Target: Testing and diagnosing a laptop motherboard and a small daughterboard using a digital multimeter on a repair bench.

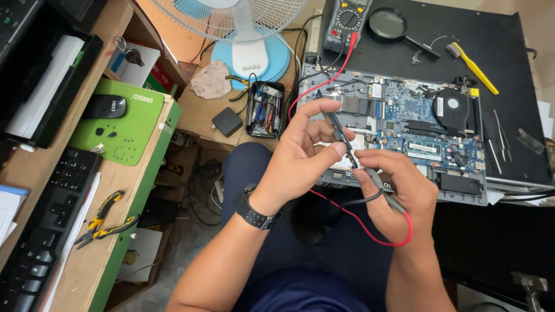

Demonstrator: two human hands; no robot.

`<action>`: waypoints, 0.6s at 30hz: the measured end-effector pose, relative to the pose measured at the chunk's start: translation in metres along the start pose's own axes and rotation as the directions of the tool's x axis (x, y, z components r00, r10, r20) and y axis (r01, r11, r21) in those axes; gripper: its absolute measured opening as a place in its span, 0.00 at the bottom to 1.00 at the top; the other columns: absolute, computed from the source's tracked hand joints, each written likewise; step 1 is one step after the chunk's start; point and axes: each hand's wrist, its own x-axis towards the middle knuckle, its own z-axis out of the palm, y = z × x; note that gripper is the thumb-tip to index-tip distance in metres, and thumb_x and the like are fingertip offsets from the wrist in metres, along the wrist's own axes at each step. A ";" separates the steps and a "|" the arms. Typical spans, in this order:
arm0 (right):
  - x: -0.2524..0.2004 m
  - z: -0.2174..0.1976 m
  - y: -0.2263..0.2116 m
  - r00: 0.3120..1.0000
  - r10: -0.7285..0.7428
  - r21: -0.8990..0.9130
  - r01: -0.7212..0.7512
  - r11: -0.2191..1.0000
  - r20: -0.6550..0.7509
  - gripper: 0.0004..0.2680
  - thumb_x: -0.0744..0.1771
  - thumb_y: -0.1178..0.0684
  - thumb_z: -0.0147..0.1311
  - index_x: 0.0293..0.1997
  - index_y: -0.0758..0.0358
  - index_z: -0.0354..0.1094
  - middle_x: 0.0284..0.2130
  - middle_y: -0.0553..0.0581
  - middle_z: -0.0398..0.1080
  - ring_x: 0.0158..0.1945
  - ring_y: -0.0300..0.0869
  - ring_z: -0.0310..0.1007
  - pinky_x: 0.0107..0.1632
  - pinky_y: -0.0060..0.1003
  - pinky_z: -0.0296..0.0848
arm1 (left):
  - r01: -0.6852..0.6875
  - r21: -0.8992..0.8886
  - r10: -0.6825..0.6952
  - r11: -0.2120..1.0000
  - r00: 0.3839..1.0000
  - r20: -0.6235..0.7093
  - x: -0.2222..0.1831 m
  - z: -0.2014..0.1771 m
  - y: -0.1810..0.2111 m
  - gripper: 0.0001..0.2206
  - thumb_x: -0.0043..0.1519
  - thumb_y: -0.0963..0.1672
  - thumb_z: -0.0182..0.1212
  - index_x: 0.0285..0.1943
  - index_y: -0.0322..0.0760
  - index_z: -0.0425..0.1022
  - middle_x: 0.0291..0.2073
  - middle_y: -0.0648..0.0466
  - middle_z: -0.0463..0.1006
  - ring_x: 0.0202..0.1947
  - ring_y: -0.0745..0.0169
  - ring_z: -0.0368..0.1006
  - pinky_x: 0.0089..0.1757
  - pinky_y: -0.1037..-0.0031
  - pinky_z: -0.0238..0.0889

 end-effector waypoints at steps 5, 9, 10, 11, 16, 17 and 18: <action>-0.006 0.004 0.008 1.000 0.009 0.020 -0.008 1.000 -0.019 0.05 0.71 0.65 0.68 0.51 0.74 0.81 0.47 0.72 0.84 0.39 0.60 0.87 0.31 0.40 0.82 | 0.010 -0.026 -0.011 1.000 1.000 -0.019 -0.002 0.005 -0.004 0.29 0.72 0.37 0.70 0.83 0.42 0.67 0.54 0.43 0.88 0.53 0.64 0.84 0.48 0.74 0.83; -0.003 0.008 0.004 0.999 -0.002 0.016 0.003 1.000 -0.050 0.05 0.71 0.66 0.67 0.52 0.75 0.81 0.45 0.73 0.84 0.38 0.60 0.88 0.30 0.41 0.83 | 0.014 0.029 -0.013 0.999 0.999 -0.034 -0.004 0.008 0.004 0.28 0.72 0.38 0.70 0.82 0.43 0.66 0.53 0.44 0.89 0.53 0.65 0.85 0.44 0.78 0.81; -0.005 0.008 0.005 0.999 -0.004 0.017 0.005 1.000 -0.049 0.05 0.71 0.66 0.67 0.52 0.75 0.81 0.45 0.73 0.84 0.38 0.60 0.88 0.30 0.41 0.83 | 0.012 0.029 -0.011 0.999 0.999 -0.036 -0.004 0.009 0.008 0.28 0.72 0.38 0.70 0.82 0.43 0.66 0.53 0.44 0.89 0.53 0.65 0.85 0.44 0.78 0.81; -0.006 0.008 0.006 0.999 0.002 0.020 -0.001 1.000 -0.054 0.05 0.71 0.67 0.66 0.52 0.76 0.81 0.45 0.74 0.84 0.38 0.60 0.87 0.29 0.41 0.82 | 0.025 0.074 -0.023 0.997 0.999 -0.038 -0.004 0.010 0.012 0.28 0.72 0.39 0.71 0.81 0.43 0.66 0.53 0.44 0.89 0.52 0.64 0.85 0.43 0.79 0.80; -0.010 0.010 0.016 0.994 0.037 0.077 -0.029 0.997 -0.102 0.04 0.72 0.68 0.65 0.51 0.79 0.80 0.45 0.76 0.83 0.37 0.57 0.87 0.31 0.41 0.83 | 0.028 0.361 -0.011 0.932 0.999 -0.048 -0.006 0.006 0.037 0.26 0.71 0.44 0.74 0.78 0.41 0.70 0.47 0.41 0.91 0.47 0.55 0.90 0.38 0.74 0.79; -0.009 0.011 0.016 0.993 0.028 0.084 -0.018 0.996 -0.115 0.03 0.72 0.69 0.64 0.51 0.80 0.79 0.45 0.77 0.83 0.37 0.61 0.87 0.30 0.41 0.83 | -0.002 0.477 0.026 0.879 0.999 -0.044 -0.007 0.008 0.043 0.24 0.71 0.46 0.74 0.75 0.41 0.72 0.44 0.42 0.91 0.44 0.54 0.90 0.37 0.73 0.79; -0.008 0.012 0.015 0.992 0.019 0.092 -0.007 0.996 -0.127 0.03 0.72 0.69 0.64 0.51 0.81 0.79 0.45 0.79 0.82 0.37 0.64 0.87 0.28 0.42 0.83 | -0.031 0.585 0.062 0.810 0.997 -0.034 -0.008 0.011 0.049 0.22 0.70 0.48 0.74 0.71 0.41 0.75 0.41 0.44 0.92 0.40 0.54 0.90 0.36 0.71 0.79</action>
